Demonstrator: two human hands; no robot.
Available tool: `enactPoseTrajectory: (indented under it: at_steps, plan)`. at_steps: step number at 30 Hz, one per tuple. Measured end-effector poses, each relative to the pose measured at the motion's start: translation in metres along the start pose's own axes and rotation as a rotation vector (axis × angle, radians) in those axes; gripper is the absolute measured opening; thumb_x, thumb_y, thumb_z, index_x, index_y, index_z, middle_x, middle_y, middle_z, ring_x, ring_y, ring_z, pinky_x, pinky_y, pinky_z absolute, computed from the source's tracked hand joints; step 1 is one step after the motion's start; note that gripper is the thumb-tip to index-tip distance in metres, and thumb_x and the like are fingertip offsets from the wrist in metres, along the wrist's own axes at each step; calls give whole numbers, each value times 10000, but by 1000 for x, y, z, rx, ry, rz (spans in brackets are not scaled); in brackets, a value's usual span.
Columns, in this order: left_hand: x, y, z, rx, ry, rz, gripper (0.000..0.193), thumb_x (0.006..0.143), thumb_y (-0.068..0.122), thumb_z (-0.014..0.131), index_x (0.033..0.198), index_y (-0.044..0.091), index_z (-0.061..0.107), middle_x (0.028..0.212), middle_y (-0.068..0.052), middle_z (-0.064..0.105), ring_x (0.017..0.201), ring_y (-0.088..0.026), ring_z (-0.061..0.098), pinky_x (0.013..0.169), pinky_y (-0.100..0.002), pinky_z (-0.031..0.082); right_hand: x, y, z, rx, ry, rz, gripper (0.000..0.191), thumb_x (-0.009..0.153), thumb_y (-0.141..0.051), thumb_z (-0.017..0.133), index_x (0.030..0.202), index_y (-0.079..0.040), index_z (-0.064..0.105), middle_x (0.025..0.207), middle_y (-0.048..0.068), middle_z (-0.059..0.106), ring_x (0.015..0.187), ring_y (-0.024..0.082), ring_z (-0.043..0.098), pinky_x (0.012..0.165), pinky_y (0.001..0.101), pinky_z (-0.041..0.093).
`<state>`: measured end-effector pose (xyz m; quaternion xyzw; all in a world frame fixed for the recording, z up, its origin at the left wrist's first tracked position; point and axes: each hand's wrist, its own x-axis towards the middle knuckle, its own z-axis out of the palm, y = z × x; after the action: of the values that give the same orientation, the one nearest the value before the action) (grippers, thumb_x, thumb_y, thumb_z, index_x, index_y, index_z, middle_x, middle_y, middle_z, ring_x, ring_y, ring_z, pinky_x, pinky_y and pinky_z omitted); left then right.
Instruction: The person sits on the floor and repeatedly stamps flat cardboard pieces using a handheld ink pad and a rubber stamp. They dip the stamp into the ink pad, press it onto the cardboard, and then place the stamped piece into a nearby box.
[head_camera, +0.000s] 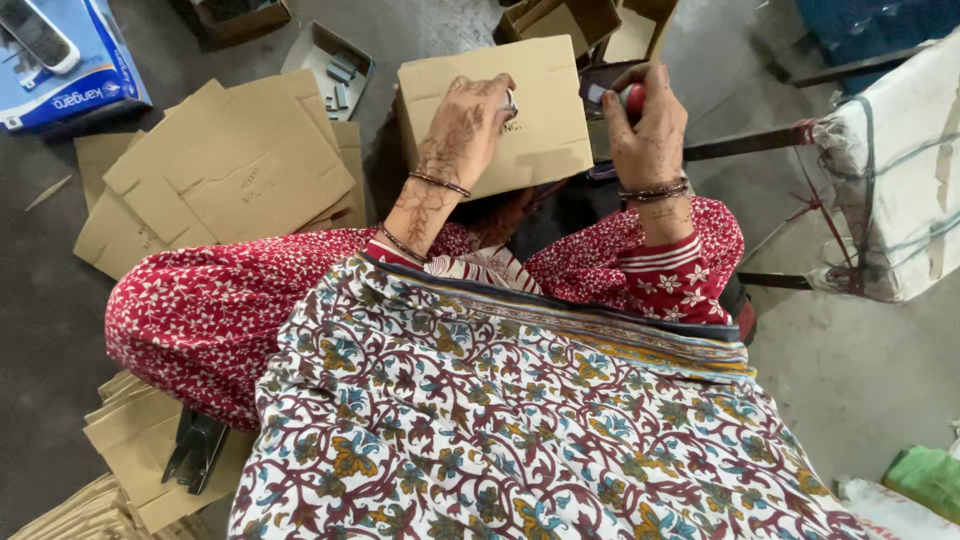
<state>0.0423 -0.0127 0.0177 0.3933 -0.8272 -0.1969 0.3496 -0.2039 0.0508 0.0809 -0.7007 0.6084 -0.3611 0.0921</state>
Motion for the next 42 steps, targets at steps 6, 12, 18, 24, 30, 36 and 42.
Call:
enactPoseTrajectory:
  at_steps: [6, 12, 18, 24, 30, 36, 42]
  plan:
    - [-2, 3, 17, 37, -20, -58, 309, 920, 20, 668, 1224, 18, 611, 968, -152, 705, 919, -339, 625, 842, -388, 511, -17, 16, 0, 71, -15, 165, 169, 1073, -54, 714, 1144, -18, 565, 1005, 144, 669, 879, 296, 673, 827, 368, 551]
    - [4, 7, 10, 33, -67, -51, 268, 899, 18, 646, 1165, 38, 619, 964, -144, 718, 925, -330, 656, 920, -389, 513, -12, 12, 2, 73, 20, 139, 180, 1036, -58, 736, 1123, -25, 583, 961, 124, 668, 849, 237, 660, 803, 348, 547]
    - [5, -13, -41, -295, 107, -436, 370, 973, 319, 686, 1275, 108, 655, 1098, -82, 743, 923, -169, 742, 762, -324, 609, -9, 27, 15, 410, 4, 338, 145, 1036, -53, 722, 1109, -29, 599, 911, 23, 588, 813, 102, 534, 744, 250, 477]
    - [-69, -42, -70, -767, 206, -598, 393, 974, 341, 748, 1205, 25, 719, 1093, -53, 777, 1013, -107, 713, 913, -241, 557, -4, 45, 45, 869, -72, 447, 90, 1010, -46, 663, 1077, -36, 603, 907, 9, 634, 777, 99, 604, 729, 248, 521]
    - [-95, -46, -36, -987, 144, -719, 335, 966, 248, 753, 1163, -23, 735, 1032, -32, 762, 940, -79, 671, 860, -220, 527, 3, 44, 65, 912, -88, 472, 119, 986, -32, 676, 1079, -19, 603, 887, 31, 631, 757, 116, 612, 729, 264, 535]
    - [-94, -44, -28, -948, 209, -673, 329, 959, 228, 758, 1155, -34, 721, 1009, -33, 777, 916, -64, 688, 827, -220, 546, 9, 43, 70, 867, -4, 487, 109, 985, -23, 675, 1063, -21, 598, 889, 41, 635, 747, 134, 653, 685, 238, 508]
    - [-94, -35, -31, -712, 170, -722, 336, 914, 247, 782, 1135, 1, 721, 947, -112, 781, 846, -117, 724, 764, -263, 572, 8, 44, 66, 904, 32, 519, 102, 1004, -21, 661, 1068, -48, 586, 894, 52, 639, 743, 142, 658, 630, 236, 500]
